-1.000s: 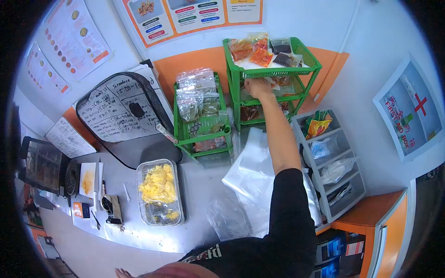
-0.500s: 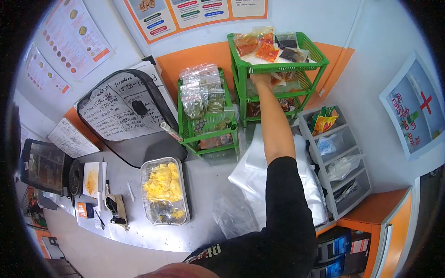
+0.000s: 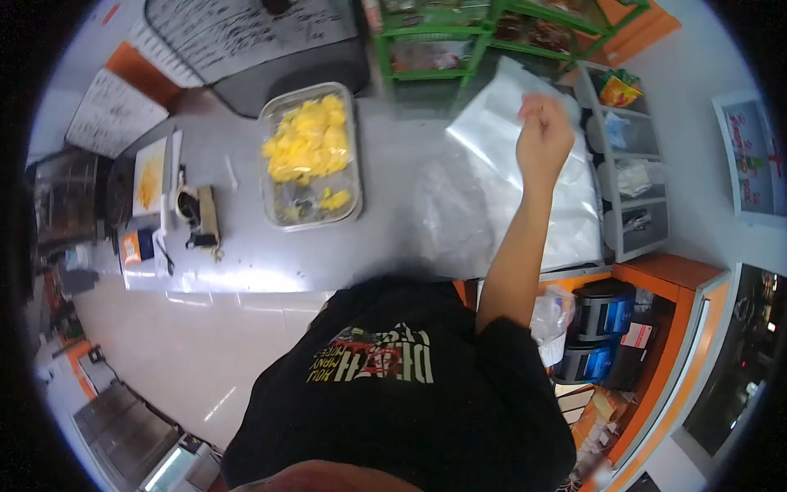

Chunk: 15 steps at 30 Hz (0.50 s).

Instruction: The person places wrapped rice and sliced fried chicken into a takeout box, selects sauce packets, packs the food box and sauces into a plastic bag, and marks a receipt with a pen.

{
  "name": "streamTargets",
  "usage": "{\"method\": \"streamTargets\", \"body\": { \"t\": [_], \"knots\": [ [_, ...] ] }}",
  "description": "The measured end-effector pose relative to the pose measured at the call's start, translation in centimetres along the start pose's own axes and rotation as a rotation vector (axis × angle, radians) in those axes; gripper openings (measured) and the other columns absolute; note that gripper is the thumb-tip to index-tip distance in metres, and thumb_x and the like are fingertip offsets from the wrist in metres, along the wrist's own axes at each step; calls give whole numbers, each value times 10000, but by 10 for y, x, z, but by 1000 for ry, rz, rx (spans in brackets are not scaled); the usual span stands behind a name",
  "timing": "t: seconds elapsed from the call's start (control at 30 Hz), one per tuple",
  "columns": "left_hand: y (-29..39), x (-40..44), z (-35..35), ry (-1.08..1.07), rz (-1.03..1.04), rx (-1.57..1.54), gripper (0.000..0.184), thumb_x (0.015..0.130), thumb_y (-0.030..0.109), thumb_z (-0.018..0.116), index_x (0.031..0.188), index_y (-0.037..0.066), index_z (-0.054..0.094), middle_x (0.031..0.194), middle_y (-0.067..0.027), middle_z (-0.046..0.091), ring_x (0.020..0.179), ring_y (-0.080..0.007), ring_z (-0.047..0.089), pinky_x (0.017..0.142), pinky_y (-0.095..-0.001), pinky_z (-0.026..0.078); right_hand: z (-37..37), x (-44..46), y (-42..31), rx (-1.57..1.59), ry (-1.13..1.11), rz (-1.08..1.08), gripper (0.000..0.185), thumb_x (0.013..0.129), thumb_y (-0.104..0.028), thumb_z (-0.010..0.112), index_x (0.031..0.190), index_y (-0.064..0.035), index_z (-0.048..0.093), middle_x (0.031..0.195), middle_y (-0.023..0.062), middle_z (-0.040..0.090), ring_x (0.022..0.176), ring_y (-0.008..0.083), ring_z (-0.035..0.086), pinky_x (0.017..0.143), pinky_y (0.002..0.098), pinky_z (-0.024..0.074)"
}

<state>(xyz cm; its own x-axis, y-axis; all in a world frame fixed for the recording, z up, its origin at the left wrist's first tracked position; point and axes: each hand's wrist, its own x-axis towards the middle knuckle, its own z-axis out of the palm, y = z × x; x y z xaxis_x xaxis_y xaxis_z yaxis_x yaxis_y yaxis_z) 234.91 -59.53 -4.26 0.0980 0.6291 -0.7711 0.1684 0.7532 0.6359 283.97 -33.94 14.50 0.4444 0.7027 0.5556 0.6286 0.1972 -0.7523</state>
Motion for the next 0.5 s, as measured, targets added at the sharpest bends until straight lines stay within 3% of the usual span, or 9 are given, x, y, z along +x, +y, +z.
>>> {"method": "streamTargets", "body": {
  "t": [0.13,0.2,0.27,0.3,0.33,0.43,0.5],
  "knots": [
    [5,5,-43,-258,85,217,410,1031,293,531,1253,-44,605,1244,-159,666,1170,-263,608,1020,-409,439,21,-111,-65,179,-266,80,112,856,61,498,832,-14,577,967,106,634,888,196,601,786,296,484],
    [4,2,-77,-359,90,318,412,1031,297,530,1245,-46,611,1240,-159,670,1167,-265,610,1017,-411,440,31,-156,-112,314,-450,299,112,853,23,565,951,-26,586,1035,104,622,935,200,595,830,303,472],
    [-1,4,-117,-459,68,446,414,1030,301,529,1237,-47,617,1236,-160,674,1165,-267,612,1015,-412,441,40,-199,-144,183,-708,226,282,831,-22,647,1103,-49,578,1098,111,616,980,254,613,840,340,493],
    [1,14,-136,-574,32,559,415,1026,311,528,1197,-49,644,1211,-164,695,1151,-275,624,1006,-416,448,47,-217,-158,153,-841,74,349,818,-39,670,1154,-58,578,1120,118,617,1014,292,615,850,376,507],
    [-2,17,-155,-539,84,590,401,1025,306,529,1165,-47,658,1176,-163,707,1121,-281,636,990,-415,457,53,-235,-170,119,-967,-72,417,805,-56,693,1205,-67,578,1142,126,617,1049,330,618,860,412,520],
    [91,-25,-166,-504,245,635,342,1030,278,541,1112,-18,691,1076,-161,735,1027,-285,679,935,-391,495,57,-295,-202,128,-1396,-1,510,797,-26,666,1297,-68,573,1232,162,605,1135,371,603,975,442,498],
    [134,-42,-153,-540,366,567,311,1029,254,567,1122,-14,694,1082,-156,736,1040,-289,682,948,-375,498,61,-330,-202,40,-1344,83,498,781,-33,657,1272,-62,579,1209,160,617,1125,370,609,931,465,513]
  ]
}}
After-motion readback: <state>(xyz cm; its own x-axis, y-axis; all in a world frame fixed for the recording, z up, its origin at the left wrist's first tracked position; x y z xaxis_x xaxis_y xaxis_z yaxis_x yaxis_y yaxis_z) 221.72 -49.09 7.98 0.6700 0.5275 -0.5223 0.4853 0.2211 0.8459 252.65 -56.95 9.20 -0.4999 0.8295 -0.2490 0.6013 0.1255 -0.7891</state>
